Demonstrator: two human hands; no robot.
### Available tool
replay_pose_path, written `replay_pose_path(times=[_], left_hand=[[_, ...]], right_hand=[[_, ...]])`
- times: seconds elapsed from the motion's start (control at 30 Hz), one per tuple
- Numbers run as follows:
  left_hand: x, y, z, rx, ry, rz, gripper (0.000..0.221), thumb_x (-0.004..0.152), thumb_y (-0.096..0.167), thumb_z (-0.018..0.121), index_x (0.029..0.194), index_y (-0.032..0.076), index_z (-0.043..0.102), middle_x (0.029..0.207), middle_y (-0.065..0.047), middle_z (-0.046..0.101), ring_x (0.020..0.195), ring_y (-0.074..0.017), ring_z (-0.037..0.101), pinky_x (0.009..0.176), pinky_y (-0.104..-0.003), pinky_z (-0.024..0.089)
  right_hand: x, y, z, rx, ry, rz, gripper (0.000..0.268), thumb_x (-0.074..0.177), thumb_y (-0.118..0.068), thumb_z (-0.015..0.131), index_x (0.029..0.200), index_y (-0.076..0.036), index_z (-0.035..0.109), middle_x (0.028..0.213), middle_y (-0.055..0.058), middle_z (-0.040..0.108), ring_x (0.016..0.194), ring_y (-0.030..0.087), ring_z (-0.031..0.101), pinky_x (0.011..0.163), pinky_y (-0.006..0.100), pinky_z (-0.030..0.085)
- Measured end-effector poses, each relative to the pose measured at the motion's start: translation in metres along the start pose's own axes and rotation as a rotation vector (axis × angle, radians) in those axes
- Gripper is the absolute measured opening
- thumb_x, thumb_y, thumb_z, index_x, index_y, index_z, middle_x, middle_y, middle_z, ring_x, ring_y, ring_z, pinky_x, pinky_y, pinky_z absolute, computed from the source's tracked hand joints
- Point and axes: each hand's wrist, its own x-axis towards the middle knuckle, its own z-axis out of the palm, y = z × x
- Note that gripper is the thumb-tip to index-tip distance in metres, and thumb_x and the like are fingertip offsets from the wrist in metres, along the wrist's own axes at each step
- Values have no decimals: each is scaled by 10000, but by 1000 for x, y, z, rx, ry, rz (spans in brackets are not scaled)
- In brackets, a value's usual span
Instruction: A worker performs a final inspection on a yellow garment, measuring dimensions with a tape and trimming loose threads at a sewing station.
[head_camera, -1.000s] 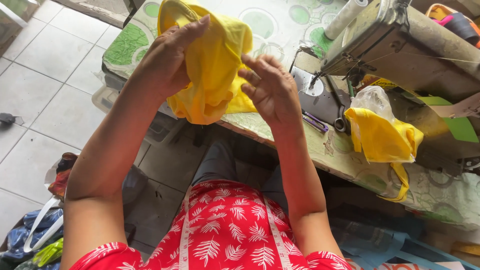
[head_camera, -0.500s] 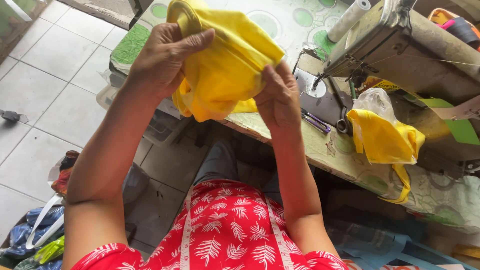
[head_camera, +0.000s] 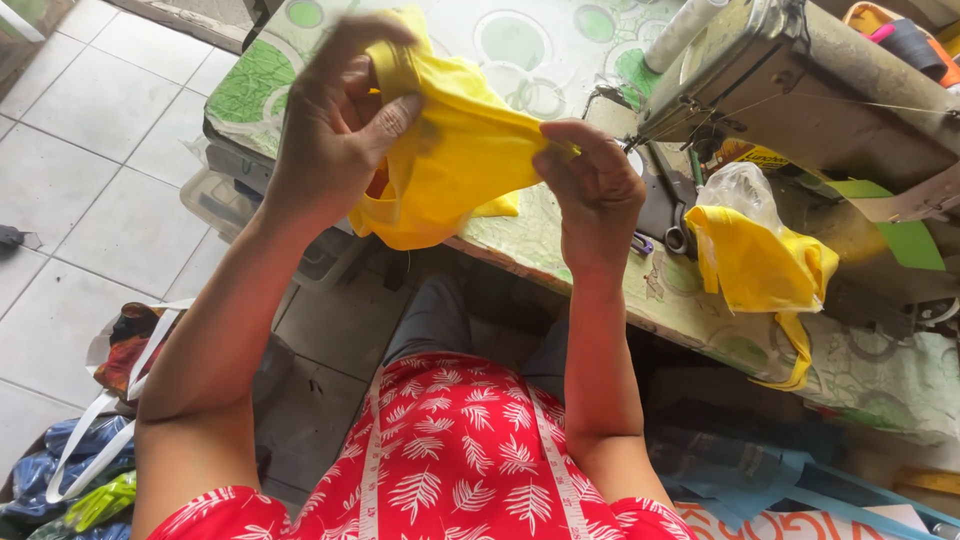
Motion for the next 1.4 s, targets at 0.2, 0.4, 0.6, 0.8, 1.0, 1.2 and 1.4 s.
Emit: replay_pose_path(times=[0.2, 0.4, 0.6, 0.8, 1.0, 1.2, 1.4], left_hand=[[1, -10, -2, 289, -19, 27, 196, 973, -12, 794, 1121, 99, 729, 1113, -70, 652, 981, -163, 666, 811, -233, 620], [1, -47, 0, 538, 47, 91, 111, 1010, 89, 809, 1068, 121, 720, 947, -31, 628, 760, -140, 505, 651, -277, 488], [-8, -76, -5, 824, -13, 149, 216, 1092, 238, 705, 1078, 55, 590, 942, -165, 575, 812, -356, 599, 633, -478, 494], [-27, -75, -1, 1281, -11, 132, 436, 1050, 320, 753, 1420, 142, 606, 875, -90, 577, 528, -168, 584, 424, -298, 581], [-22, -54, 21, 1017, 8, 559, 93, 985, 60, 800, 1054, 43, 740, 970, -117, 741, 895, -272, 637, 806, -406, 454], [-3, -62, 38, 585, -239, 412, 143, 973, 72, 788, 1076, 36, 695, 1011, -117, 720, 958, -313, 619, 933, -448, 451], [-3, -70, 43, 584, -267, 401, 91, 1006, 112, 766, 1029, 90, 681, 974, -90, 639, 960, -292, 590, 922, -453, 415]], right_hand=[[-1, -4, 1, -131, -8, 1, 230, 941, 81, 743, 1091, -92, 729, 1041, -10, 695, 820, 35, 567, 810, 191, 528], [0, 10, -2, -233, -69, 40, 162, 957, 26, 744, 1035, -105, 689, 959, -23, 659, 792, 53, 560, 766, 193, 513], [-2, 6, -7, -175, -130, 85, 205, 962, 63, 700, 974, -123, 612, 894, -33, 548, 780, 66, 477, 717, 206, 435], [-11, 7, -6, -307, -152, 88, 201, 964, 38, 734, 1067, -122, 668, 1062, -12, 637, 948, 103, 664, 882, 232, 558], [-18, 3, -10, -198, -148, 105, 212, 957, 63, 739, 1088, -84, 662, 1027, -5, 628, 842, 61, 583, 871, 215, 557], [-26, -6, -11, -120, -137, 128, 221, 950, 65, 739, 1103, -71, 655, 1043, -10, 634, 841, 37, 536, 853, 193, 516], [-29, -7, -13, -127, -122, 122, 220, 950, 69, 737, 1093, -77, 656, 1051, 3, 635, 877, 48, 593, 875, 197, 528]])
